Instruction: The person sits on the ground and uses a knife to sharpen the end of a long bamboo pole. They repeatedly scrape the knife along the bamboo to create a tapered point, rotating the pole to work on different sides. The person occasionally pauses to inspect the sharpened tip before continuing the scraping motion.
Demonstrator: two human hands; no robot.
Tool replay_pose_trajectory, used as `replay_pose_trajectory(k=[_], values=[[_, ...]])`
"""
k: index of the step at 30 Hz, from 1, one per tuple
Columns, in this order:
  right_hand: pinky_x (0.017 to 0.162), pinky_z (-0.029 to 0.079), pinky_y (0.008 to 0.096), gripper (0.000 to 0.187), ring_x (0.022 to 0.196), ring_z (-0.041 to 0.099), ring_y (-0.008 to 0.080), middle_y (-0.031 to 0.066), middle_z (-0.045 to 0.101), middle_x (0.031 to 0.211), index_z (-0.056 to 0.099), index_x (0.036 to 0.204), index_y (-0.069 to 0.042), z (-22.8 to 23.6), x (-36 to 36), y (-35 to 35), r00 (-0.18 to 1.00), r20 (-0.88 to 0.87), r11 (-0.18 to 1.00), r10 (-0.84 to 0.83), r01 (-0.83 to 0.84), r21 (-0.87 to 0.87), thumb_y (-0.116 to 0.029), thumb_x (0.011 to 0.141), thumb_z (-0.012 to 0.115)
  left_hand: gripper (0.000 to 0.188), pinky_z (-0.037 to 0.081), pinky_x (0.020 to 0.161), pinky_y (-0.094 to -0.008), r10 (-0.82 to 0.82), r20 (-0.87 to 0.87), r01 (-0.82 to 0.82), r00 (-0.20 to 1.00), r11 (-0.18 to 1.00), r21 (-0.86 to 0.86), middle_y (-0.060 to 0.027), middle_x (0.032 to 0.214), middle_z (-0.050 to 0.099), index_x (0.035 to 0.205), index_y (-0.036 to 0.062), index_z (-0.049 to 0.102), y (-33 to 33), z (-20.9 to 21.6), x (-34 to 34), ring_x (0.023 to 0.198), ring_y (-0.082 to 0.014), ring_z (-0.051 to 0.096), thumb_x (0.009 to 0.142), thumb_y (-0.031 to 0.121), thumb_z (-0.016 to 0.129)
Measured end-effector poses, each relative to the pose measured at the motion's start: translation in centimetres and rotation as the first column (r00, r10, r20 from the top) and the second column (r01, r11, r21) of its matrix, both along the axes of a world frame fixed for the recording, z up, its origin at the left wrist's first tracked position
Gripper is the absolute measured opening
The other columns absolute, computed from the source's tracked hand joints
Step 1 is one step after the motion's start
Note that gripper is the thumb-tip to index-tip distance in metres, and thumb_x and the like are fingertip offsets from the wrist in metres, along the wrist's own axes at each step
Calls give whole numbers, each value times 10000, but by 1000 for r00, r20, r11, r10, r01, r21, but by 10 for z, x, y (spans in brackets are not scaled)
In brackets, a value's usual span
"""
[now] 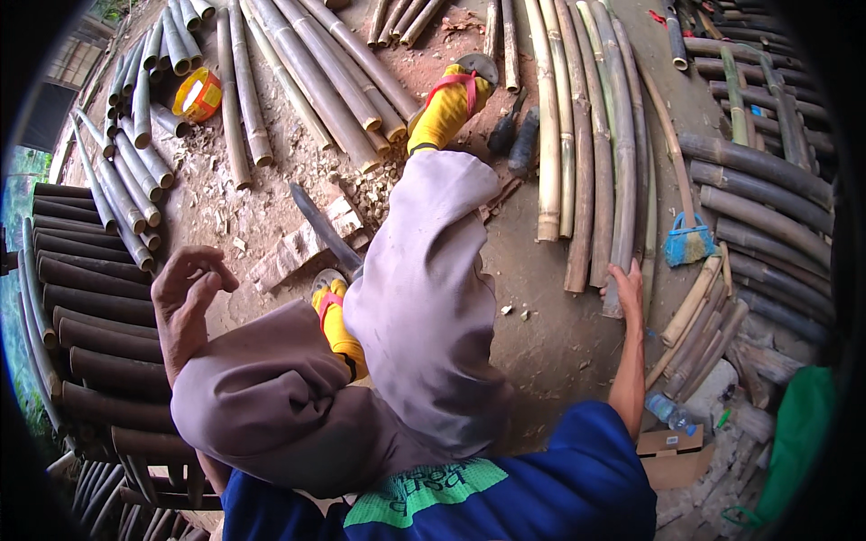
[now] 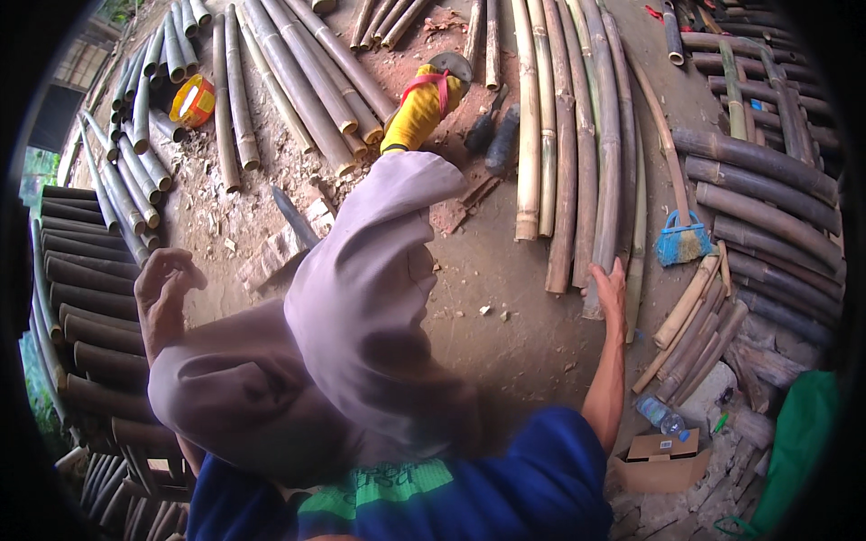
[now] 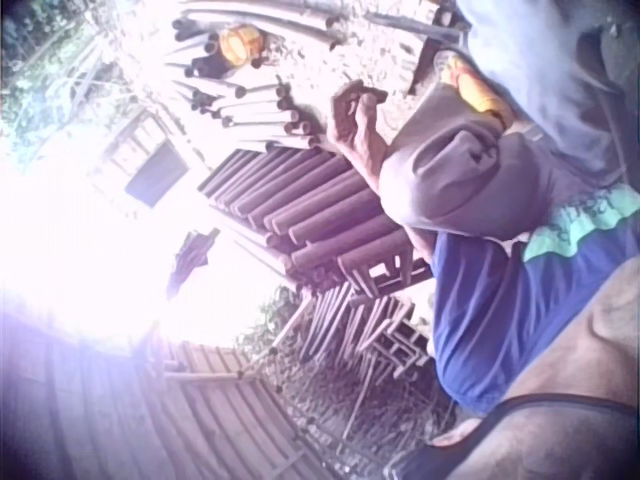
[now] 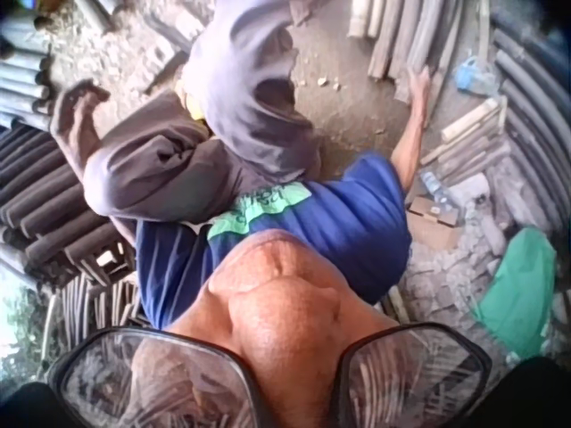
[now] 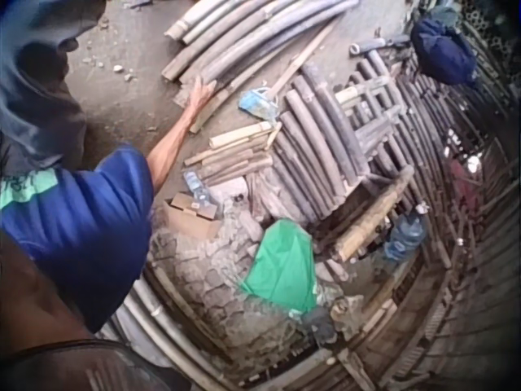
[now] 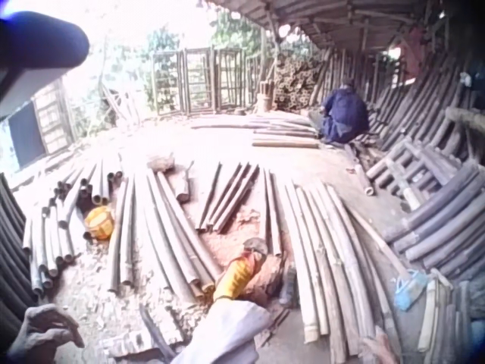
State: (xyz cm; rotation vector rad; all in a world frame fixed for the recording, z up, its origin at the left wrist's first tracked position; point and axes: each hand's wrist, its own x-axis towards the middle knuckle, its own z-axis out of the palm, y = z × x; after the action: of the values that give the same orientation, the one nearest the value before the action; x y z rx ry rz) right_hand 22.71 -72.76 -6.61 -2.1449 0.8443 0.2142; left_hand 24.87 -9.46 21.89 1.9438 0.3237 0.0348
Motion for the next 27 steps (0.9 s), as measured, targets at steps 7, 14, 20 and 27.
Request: replay_pose_trajectory(k=[7,14,20,27], values=[[458,539,371,425,549,611,201,88,593,747,451,1052,-57,56,-19,100,979,-119,630,-166,198,751,-214,759,718,295,400,707,-229,35,7,-33,999,988,-152,-45,810,549,1008,-31,553,19,-7,-8,730,-121,516,804,176,605],[722,471,355,393,761,607,232,139,649,820,616,1006,9,-13,-26,80,980,192,984,50,-16,-177,-336,823,655,243,438,675,-238,70,-1,-69,998,976,-206,-41,814,555,1029,-29,572,17,-9,-13,713,-115,536,825,104,587],[944,400,472,643,1143,471,388,213,518,1204,453,1253,-43,-17,-26,-18,982,-186,771,-38,-89,-630,-257,708,720,248,451,653,-226,101,-18,-102,995,969,-226,-33,814,554,1049,-33,578,25,-14,-9,700,-109,540,833,87,588],[966,405,490,765,1170,461,411,229,455,1276,436,1263,-34,8,-17,-17,946,-307,783,-109,-108,-613,-233,609,780,260,443,674,-219,90,-53,-100,995,963,-252,-32,807,550,1061,-34,564,31,-13,-12,719,-103,536,851,117,588]])
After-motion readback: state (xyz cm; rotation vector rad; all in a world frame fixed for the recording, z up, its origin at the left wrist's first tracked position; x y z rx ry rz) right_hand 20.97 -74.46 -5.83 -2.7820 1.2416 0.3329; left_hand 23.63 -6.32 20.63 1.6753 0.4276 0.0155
